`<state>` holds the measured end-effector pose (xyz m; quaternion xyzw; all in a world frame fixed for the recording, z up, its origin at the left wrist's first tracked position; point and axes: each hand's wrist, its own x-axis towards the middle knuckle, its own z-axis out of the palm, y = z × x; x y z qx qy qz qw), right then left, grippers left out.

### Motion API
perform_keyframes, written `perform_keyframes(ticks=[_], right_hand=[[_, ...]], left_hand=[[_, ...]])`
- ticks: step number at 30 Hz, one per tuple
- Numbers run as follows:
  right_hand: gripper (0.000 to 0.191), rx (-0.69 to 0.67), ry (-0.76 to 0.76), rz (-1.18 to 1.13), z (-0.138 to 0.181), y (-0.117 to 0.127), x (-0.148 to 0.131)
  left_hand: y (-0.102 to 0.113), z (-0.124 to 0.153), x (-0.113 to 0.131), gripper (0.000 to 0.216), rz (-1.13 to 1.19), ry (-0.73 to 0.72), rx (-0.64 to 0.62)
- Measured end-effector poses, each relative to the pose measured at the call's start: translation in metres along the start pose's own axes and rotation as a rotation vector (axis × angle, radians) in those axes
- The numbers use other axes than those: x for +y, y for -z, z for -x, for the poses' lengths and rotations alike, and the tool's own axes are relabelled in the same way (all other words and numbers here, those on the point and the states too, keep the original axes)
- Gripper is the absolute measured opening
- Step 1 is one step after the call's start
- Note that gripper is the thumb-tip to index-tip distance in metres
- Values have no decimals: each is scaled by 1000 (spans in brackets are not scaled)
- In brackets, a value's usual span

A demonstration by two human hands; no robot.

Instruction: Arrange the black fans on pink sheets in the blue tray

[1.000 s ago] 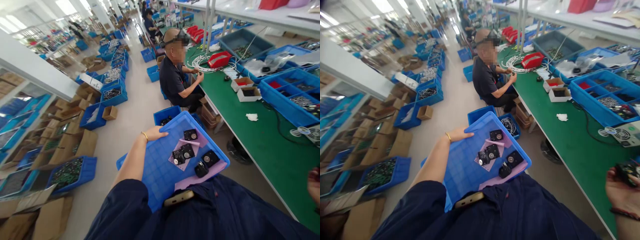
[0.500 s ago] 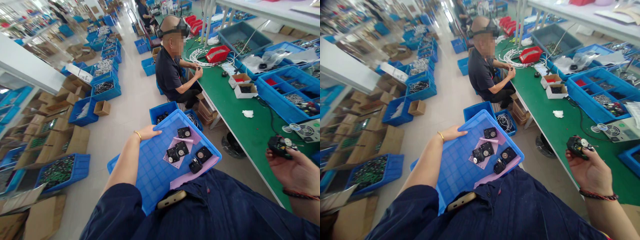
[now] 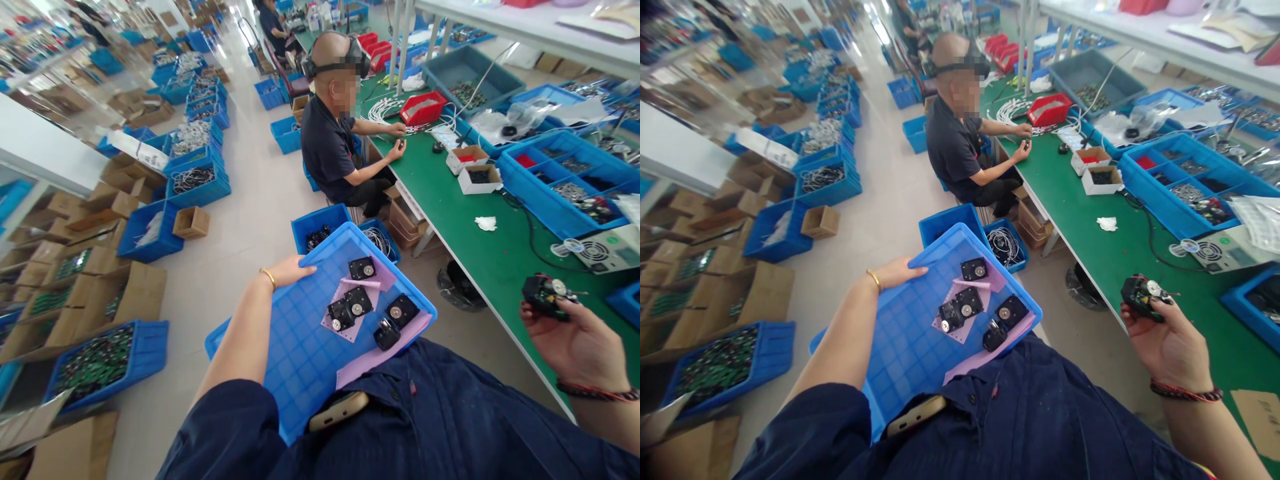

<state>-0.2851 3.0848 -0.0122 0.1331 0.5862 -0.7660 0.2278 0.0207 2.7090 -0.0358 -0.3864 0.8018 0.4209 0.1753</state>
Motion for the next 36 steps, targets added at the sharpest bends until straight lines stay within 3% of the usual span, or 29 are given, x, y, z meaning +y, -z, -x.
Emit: perform_keyframes(ticks=[7, 17, 19, 21, 24, 26, 29, 32, 36], right_hand=[[37, -176, -28, 37, 7, 0, 13], [46, -346, -116, 264, 17, -12, 13], [43, -492, -131, 342, 22, -16, 17], [39, -739, -122, 454, 31, -26, 25], [34, -1145, -60, 710, 49, -54, 45], [33, -1321, -7, 867, 59, -77, 62], [37, -1403, 34, 1062, 68, -105, 87], [36, -1384, 53, 1230, 72, -121, 103], [31, -1412, -1, 1211, 78, -133, 122]], left_hand=[[-4, -5, -7, 60, 13, 36, -13], [-12, -7, -12, 50, -8, 23, -28], [-12, -4, -12, 51, -15, 16, -19], [-12, -3, -11, 50, -39, 11, -11], [-12, -3, -7, 48, -75, 5, -13], [-12, -4, -3, 47, -86, 9, -19], [-13, -5, -1, 45, -95, 24, -16], [-14, -4, -4, 44, -86, 22, -12], [-15, -4, -11, 45, -48, 49, -18]])
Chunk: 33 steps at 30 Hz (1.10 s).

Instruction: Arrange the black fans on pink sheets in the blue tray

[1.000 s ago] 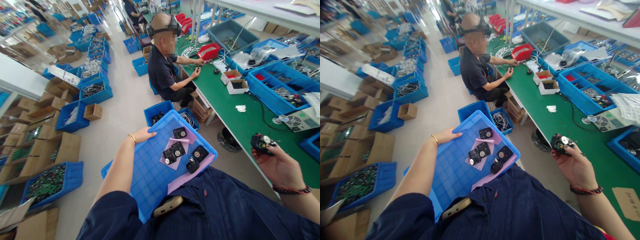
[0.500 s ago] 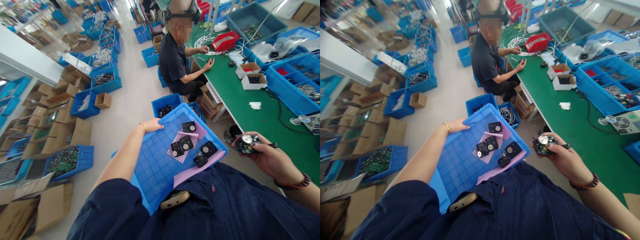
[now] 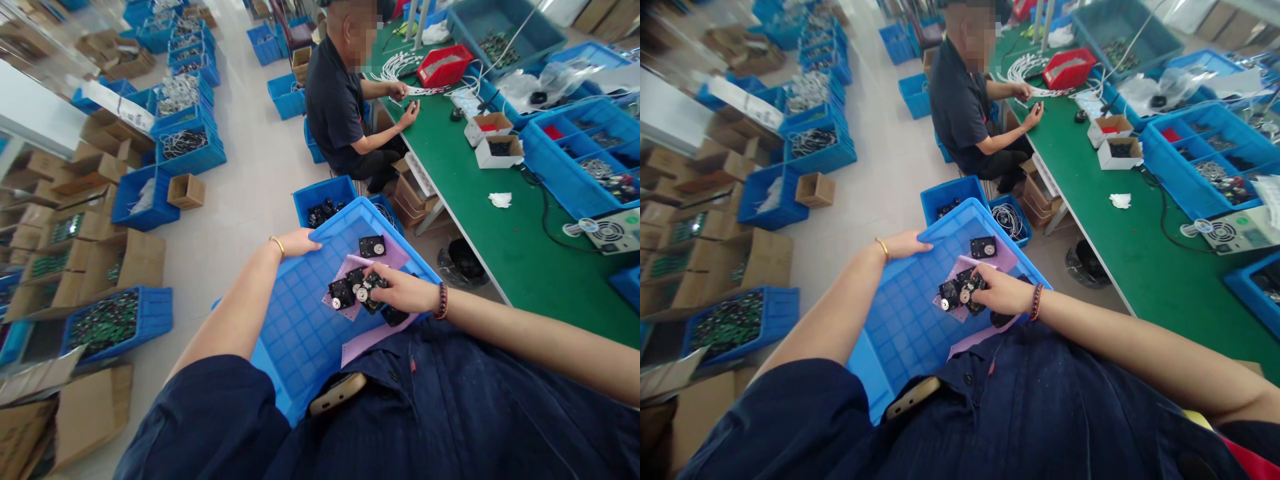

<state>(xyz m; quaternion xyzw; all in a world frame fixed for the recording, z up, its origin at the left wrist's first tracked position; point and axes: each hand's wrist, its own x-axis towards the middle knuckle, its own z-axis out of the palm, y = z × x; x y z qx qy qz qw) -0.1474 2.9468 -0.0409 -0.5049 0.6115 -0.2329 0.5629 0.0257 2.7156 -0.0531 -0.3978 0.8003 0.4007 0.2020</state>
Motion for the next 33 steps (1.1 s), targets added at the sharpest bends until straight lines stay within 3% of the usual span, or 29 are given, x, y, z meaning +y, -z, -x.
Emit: perform_keyframes(ticks=[5, 8, 14, 18, 21, 24, 29, 33], right_hand=[[23, -104, -21, -83, -35, -19, -11], [20, -116, -1, -161, -38, -3, -23], [32, -103, 5, -370, 27, 81, -23], [41, -150, -58, -328, 75, 99, -5], [44, -127, -99, -301, 89, 89, -2], [42, -118, -42, -281, 80, 74, -12], [35, -217, 103, -283, 26, 35, -26], [25, -222, 84, -110, -15, -1, -26]], left_hand=[[-4, -2, -4, 42, 53, 41, 3], [-5, 0, -8, 44, 78, 52, 7], [0, 5, -21, 49, 83, 47, 0], [4, 9, -24, 52, 67, 36, 8], [8, 10, -19, 48, 38, 49, 17], [10, 9, -10, 43, 8, 65, 23], [11, 0, 4, 43, -26, 45, 31], [12, -3, 10, 44, -38, 12, 14]])
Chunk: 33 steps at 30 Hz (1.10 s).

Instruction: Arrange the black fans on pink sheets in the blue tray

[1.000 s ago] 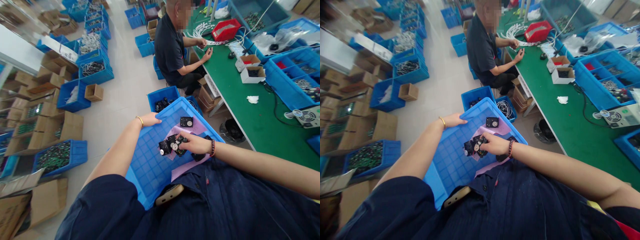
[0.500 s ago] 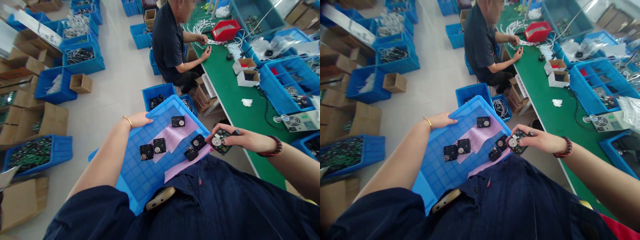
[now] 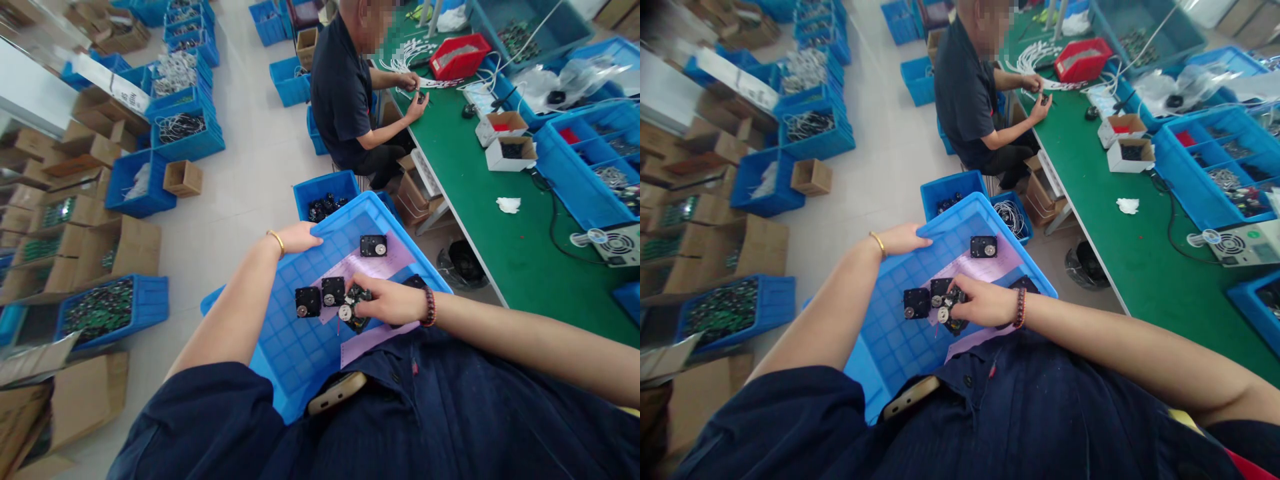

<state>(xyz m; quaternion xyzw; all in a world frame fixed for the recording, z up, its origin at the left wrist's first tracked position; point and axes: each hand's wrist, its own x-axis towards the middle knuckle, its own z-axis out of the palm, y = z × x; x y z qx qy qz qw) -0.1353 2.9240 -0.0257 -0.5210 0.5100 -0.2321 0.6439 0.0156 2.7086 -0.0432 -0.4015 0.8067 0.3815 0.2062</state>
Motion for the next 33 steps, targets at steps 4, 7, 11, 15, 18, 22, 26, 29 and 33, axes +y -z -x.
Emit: perform_keyframes(ticks=[4, 7, 11, 15, 18, 22, 26, 29, 33], right_hand=[[28, 65, 23, 186, -23, -19, 3], [27, 9, 1, 119, -34, -30, 1], [25, -32, -50, -46, -37, -23, -1], [25, 33, -48, -279, -1, 31, -5], [31, 44, -138, -414, 46, 76, -7], [32, -30, -248, -363, 88, 95, 5], [30, -25, -233, -225, 79, 81, 28], [27, -1, -235, -232, 56, 70, 35], [16, 123, -308, -313, 26, 60, 30]], left_hand=[[0, 0, 1, 44, -9, -3, -10], [0, 0, 1, 44, -16, 6, -4], [-1, -3, -4, 43, 45, 23, -3], [-3, -7, -17, 42, 112, 68, -23], [-6, -12, -30, 40, 143, 101, -32], [-9, -18, -43, 43, 230, 159, -71], [-8, -23, -44, 43, 236, 166, -61], [-7, -24, -40, 46, 256, 140, -82], [-6, -21, -30, 51, 269, 119, -111]])
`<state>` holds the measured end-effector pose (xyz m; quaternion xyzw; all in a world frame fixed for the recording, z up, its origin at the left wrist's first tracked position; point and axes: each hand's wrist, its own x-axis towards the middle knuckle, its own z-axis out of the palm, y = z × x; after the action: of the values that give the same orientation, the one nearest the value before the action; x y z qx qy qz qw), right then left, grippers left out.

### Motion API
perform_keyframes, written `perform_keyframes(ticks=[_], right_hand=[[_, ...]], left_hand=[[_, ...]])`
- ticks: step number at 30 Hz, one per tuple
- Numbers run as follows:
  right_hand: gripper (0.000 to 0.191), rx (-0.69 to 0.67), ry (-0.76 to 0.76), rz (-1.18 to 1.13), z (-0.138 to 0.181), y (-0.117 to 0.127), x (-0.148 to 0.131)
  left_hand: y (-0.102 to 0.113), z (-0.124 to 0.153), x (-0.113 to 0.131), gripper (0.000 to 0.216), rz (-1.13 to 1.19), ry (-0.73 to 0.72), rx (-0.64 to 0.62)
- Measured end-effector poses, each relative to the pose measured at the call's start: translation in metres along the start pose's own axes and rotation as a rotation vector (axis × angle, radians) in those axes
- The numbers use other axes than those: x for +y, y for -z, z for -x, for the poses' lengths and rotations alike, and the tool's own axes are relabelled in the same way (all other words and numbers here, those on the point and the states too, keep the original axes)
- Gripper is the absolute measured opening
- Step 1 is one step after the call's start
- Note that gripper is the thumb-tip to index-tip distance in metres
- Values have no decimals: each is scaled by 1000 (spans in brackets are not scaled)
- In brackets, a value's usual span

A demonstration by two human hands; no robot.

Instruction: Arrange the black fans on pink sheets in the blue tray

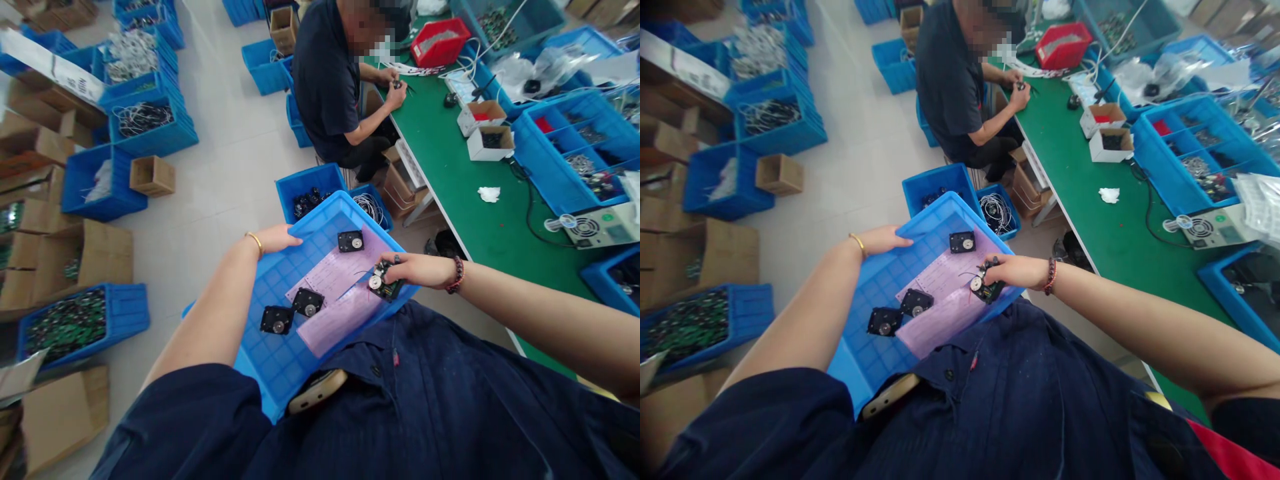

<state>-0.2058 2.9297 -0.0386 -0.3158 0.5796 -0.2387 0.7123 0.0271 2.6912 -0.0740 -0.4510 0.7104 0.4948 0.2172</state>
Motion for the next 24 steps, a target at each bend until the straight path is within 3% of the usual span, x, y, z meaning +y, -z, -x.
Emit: perform_keyframes(ticks=[3, 8, 14, 24], right_hand=[[14, 66, -62, -94, -13, -10, -8], [18, 54, -157, -259, -21, -17, -12], [19, -21, -155, -295, -15, -9, -10], [20, -48, -134, -305, -12, -8, -11]], left_hand=[[-2, 5, 5, 51, 6, 50, 14], [-6, 5, 0, 47, 65, 67, 27], [-7, 0, -14, 43, 40, 19, 51], [-8, 6, -13, 45, 2, 21, 57]])
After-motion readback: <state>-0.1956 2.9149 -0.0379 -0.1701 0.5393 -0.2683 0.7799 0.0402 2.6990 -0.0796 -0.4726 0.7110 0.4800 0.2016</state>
